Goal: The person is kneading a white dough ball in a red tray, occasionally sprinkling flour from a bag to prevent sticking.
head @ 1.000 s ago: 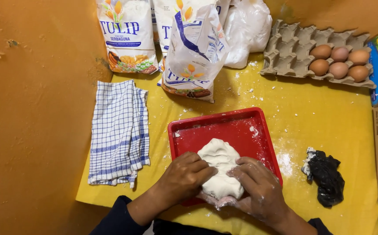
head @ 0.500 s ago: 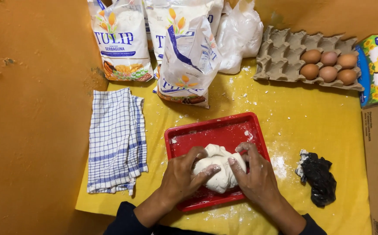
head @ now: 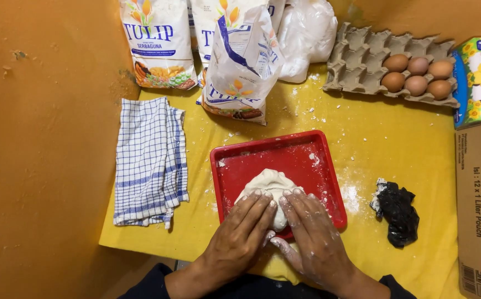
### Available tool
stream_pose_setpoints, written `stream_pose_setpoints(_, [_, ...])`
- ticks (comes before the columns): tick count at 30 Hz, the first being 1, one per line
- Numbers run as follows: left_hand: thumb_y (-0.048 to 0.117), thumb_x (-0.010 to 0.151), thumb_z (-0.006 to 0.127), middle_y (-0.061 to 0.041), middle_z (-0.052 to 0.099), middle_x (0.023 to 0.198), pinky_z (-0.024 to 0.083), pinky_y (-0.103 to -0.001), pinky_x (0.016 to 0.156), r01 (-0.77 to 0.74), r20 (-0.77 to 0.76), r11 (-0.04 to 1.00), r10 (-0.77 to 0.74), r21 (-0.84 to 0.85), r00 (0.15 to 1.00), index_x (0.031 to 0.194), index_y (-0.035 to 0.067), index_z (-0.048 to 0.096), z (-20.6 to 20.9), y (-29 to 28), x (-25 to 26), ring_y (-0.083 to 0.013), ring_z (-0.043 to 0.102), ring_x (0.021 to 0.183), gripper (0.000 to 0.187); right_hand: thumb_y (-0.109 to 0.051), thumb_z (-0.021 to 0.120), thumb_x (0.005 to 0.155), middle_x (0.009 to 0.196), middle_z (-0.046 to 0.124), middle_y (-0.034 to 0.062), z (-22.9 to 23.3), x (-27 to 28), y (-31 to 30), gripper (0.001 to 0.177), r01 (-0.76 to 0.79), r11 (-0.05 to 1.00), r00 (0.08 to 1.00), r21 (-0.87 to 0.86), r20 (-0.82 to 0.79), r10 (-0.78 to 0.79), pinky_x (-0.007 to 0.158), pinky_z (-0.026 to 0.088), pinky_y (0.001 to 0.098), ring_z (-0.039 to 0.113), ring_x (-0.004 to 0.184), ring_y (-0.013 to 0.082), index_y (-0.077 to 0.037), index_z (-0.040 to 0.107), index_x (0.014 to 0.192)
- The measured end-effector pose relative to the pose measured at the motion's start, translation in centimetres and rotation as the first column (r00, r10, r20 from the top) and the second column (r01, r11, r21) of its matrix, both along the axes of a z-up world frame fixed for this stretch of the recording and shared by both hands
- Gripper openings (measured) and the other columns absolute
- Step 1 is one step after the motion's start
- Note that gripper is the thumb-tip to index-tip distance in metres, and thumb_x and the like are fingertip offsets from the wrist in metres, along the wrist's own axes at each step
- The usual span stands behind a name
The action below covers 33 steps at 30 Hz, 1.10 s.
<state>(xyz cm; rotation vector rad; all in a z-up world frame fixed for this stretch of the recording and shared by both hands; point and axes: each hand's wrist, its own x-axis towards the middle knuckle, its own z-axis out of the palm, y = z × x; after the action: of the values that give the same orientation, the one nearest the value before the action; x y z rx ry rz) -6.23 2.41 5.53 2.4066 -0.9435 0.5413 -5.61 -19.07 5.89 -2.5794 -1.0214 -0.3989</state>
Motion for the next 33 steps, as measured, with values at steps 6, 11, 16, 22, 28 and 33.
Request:
stream_pose_setpoints(6, [0.063, 0.102, 0.048, -0.03, 0.054, 0.14, 0.043, -0.054, 0.114, -0.132, -0.072, 0.972, 0.148, 0.193, 0.986, 0.146, -0.009, 0.044, -4.0, -1.1, 0.5, -0.0441, 0.054, 0.13, 0.085, -0.057, 0.05, 0.1, 0.141, 0.057, 0.0202, -3.8, 1.2, 0.3, 0.072, 0.075, 0.997, 0.997, -0.007, 0.033, -0.075, 0.121, 0.037, 0.0553, 0.052, 0.136, 0.0363, 0.002, 0.048, 0.143])
stream_pose_setpoints(11, [0.043, 0.11, 0.036, -0.015, 0.057, 0.099, 0.045, -0.039, 0.071, -0.195, -0.004, 0.964, 0.199, 0.178, 0.98, 0.121, -0.004, 0.058, -2.5, -1.0, 3.0, -0.0265, 0.048, 0.082, 0.053, -0.072, 0.038, 0.095, 0.126, 0.061, 0.0193, -4.1, 2.7, 0.5, 0.082, 0.126, 0.991, 0.991, -0.039, 0.053, -0.124, 0.107, 0.045, 0.0558, 0.058, 0.119, 0.0362, 0.0, 0.054, 0.131])
stream_pose_setpoints(16, [0.065, 0.103, 0.019, -0.01, 0.052, 0.078, 0.035, -0.038, 0.06, -0.166, -0.054, 0.979, 0.173, 0.116, 0.983, 0.087, 0.005, 0.055, -4.8, -1.1, 4.9, -0.021, 0.039, 0.072, 0.072, -0.076, 0.023, 0.093, 0.101, 0.067, 0.0163, -5.1, 5.4, 0.5, 0.089, 0.146, 0.989, 0.989, 0.017, -0.022, -0.146, 0.083, 0.05, 0.0466, 0.063, 0.092, 0.0308, 0.001, 0.063, 0.114])
stream_pose_setpoints(22, [0.042, 0.104, 0.041, -0.007, 0.056, 0.06, 0.047, -0.041, 0.059, -0.224, -0.211, 0.974, 0.214, -0.022, 0.954, 0.073, 0.012, 0.059, -6.3, -1.2, 7.4, -0.0296, 0.059, 0.062, 0.046, -0.063, 0.038, 0.1, 0.057, 0.05, -0.0012, -5.3, 8.3, 0.5, 0.056, 0.188, 0.967, 0.973, 0.172, -0.164, -0.16, 0.063, 0.052, 0.0404, 0.062, 0.059, 0.0253, -0.02, 0.06, 0.072])
stream_pose_setpoints(28, [0.031, 0.103, 0.045, -0.012, 0.058, 0.052, 0.052, -0.042, 0.055, -0.194, -0.375, 0.971, 0.129, -0.142, 0.918, 0.061, 0.01, 0.058, -4.2, -0.7, 8.5, -0.0364, 0.064, 0.056, 0.048, -0.047, 0.041, 0.104, 0.049, 0.055, 0.0092, -3.5, 8.7, 0.9, 0.056, 0.315, 0.926, 0.859, 0.207, -0.478, -0.185, 0.054, 0.051, 0.0416, 0.064, 0.053, 0.0327, -0.014, 0.055, 0.061])
stream_pose_setpoints(33, [0.034, 0.105, 0.046, -0.017, 0.058, 0.068, 0.053, -0.046, 0.067, -0.245, -0.45, 0.954, 0.144, -0.174, 0.881, 0.079, 0.006, 0.06, -4.2, -0.5, 6.9, -0.0399, 0.065, 0.072, 0.041, -0.045, 0.04, 0.102, 0.079, 0.065, 0.0241, -0.3, 7.2, 1.8, 0.051, 0.435, 0.875, 0.752, 0.213, -0.621, -0.222, 0.079, 0.055, 0.0564, 0.071, 0.083, 0.0466, 0.0, 0.054, 0.123])
